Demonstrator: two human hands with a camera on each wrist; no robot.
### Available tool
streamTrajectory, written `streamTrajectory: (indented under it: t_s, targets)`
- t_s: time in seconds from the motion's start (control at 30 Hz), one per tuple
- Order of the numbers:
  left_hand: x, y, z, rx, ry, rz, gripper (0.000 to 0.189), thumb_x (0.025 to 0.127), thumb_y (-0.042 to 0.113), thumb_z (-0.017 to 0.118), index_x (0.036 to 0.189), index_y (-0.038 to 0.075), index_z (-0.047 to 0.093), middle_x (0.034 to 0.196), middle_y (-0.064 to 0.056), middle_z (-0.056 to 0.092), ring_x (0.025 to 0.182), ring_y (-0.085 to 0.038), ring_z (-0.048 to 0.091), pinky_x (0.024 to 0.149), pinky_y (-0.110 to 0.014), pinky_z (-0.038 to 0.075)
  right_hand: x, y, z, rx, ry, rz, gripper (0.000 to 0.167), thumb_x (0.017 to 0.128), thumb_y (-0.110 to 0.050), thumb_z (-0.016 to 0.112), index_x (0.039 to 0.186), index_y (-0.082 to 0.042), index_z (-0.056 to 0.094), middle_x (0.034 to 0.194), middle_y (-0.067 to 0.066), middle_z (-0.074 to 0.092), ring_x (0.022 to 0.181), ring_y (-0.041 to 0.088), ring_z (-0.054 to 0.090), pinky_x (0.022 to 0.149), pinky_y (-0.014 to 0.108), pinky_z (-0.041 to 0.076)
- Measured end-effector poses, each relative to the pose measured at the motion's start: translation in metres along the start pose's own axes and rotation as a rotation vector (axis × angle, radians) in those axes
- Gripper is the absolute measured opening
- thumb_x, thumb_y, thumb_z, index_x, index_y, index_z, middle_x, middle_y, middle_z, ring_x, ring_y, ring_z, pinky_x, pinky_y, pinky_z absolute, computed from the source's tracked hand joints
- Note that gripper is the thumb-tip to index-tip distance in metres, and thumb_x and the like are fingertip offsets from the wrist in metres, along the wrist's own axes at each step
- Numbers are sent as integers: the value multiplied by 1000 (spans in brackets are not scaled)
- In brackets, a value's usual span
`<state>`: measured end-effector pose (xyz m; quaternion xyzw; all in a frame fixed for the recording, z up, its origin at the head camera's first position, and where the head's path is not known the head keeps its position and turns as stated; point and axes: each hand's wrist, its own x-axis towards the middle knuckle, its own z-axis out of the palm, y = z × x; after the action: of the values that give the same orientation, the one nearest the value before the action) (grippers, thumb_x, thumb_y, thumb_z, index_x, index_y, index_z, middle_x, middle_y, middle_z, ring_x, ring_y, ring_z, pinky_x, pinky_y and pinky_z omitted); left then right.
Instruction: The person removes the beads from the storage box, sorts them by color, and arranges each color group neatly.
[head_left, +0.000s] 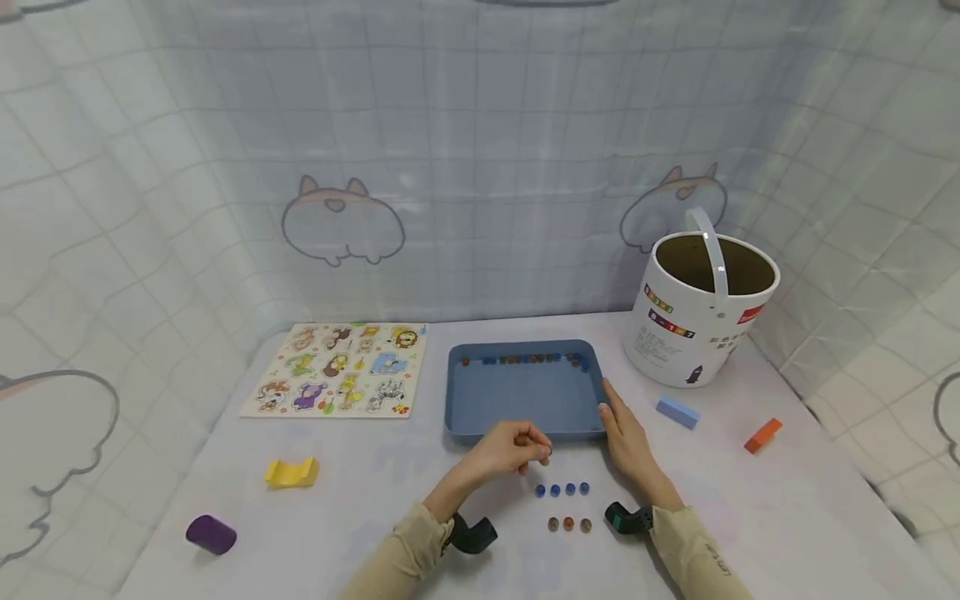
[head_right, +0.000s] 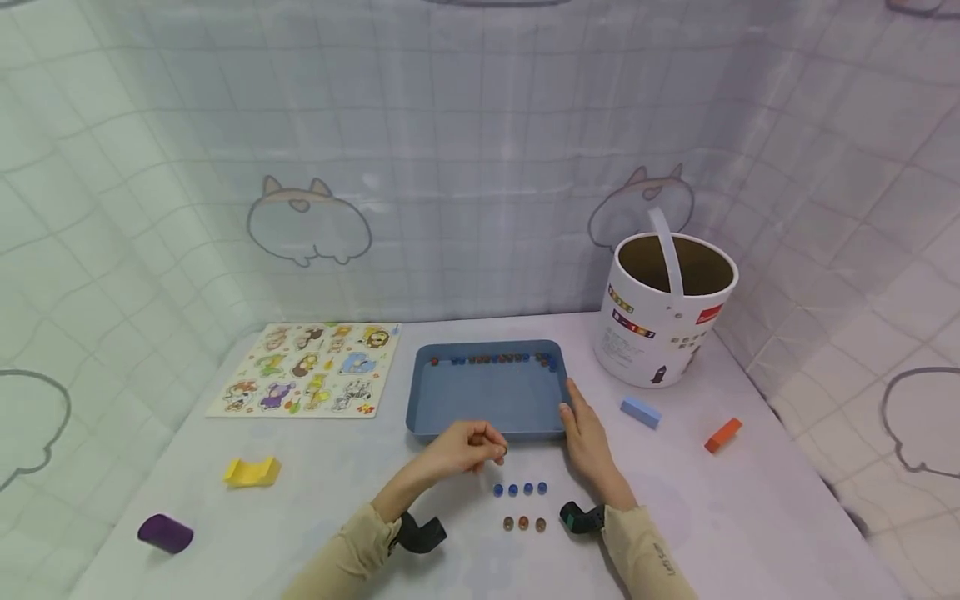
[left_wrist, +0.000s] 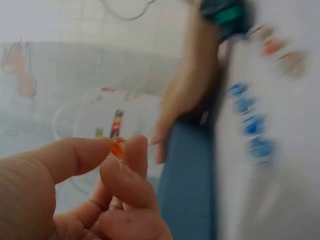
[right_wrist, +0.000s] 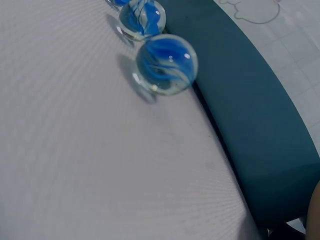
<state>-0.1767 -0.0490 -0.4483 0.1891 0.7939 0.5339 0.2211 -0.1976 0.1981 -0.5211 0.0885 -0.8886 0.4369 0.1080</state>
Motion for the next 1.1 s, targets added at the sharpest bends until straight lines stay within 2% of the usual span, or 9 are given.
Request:
streamTrajectory:
  t_s: [0.17, 0.3, 0.4, 0.53, 0.7, 0.8, 0.9, 1.0, 1.1]
  targets:
    - [-25, -15, 16, 101, 7, -3, 4, 90, 15, 66, 91, 12, 68, 74, 0, 71, 47, -6, 48, 46, -21, 40, 2, 2, -2, 8, 10, 4, 53, 107, -27, 32, 152, -1, 24, 156, 25, 27, 142, 46, 28, 113, 59, 21]
    - [-38, -23, 29, 193, 24, -3, 4, 82, 7, 69, 82, 11, 69, 63, 2, 67, 44, -2, 47, 43, -17, 36, 1, 3, 0, 1, -1, 13, 53, 107, -27, 32, 152, 0, 24, 156, 25, 27, 142, 46, 27, 114, 58, 20]
    - [-42, -26, 36, 257, 33, 8, 7, 79, 5, 71, 79, 12, 69, 59, 8, 62, 46, 1, 46, 45, -16, 35, 1, 3, 0, 0, 10, 13, 53, 107, -26, 33, 152, 0, 25, 156, 25, 27, 142, 46, 27, 114, 58, 20]
    - [-44, -28, 42, 351, 42, -26, 8, 79, 13, 75, 78, 17, 68, 56, 13, 55, 47, 0, 44, 47, -19, 33, 2, 2, 0, -2, 13, 7, 53, 107, -27, 32, 152, -1, 24, 156, 24, 27, 142, 45, 27, 114, 58, 20]
    - [-41, -17, 35, 413, 32, -61, 9, 81, 22, 76, 85, 19, 68, 53, 13, 57, 45, -3, 47, 45, -22, 33, 3, 1, -1, -3, 11, 2, 53, 107, -26, 33, 152, -1, 24, 156, 24, 27, 142, 45, 27, 114, 57, 21]
    - [-33, -1, 20, 356, 37, -53, 9, 86, 25, 72, 92, 19, 69, 57, 9, 62, 46, -7, 48, 45, -23, 33, 4, 1, -2, -1, 8, 2, 53, 107, -27, 32, 153, -1, 23, 156, 24, 27, 143, 45, 27, 114, 57, 21]
    - [-15, 14, 0, 206, 42, -37, 15, 93, 27, 66, 100, 15, 69, 66, -1, 67, 49, -10, 47, 49, -25, 36, 5, 0, -2, 2, 2, 4, 53, 107, -27, 32, 153, -2, 23, 156, 24, 26, 142, 45, 27, 114, 58, 21]
    - [14, 22, -16, 49, 69, -18, 24, 97, 26, 60, 110, 7, 67, 79, -15, 70, 51, -15, 48, 55, -32, 42, 3, 1, -1, 1, -4, 7, 53, 107, -28, 32, 153, -3, 23, 156, 24, 26, 142, 45, 27, 113, 59, 22]
    - [50, 24, -20, 0, 114, -45, 29, 98, 28, 58, 115, 6, 65, 90, -16, 72, 59, -23, 57, 63, -36, 47, -1, 2, 0, 4, -3, 21, 53, 107, -28, 32, 153, -4, 23, 157, 23, 27, 142, 45, 28, 113, 59, 22]
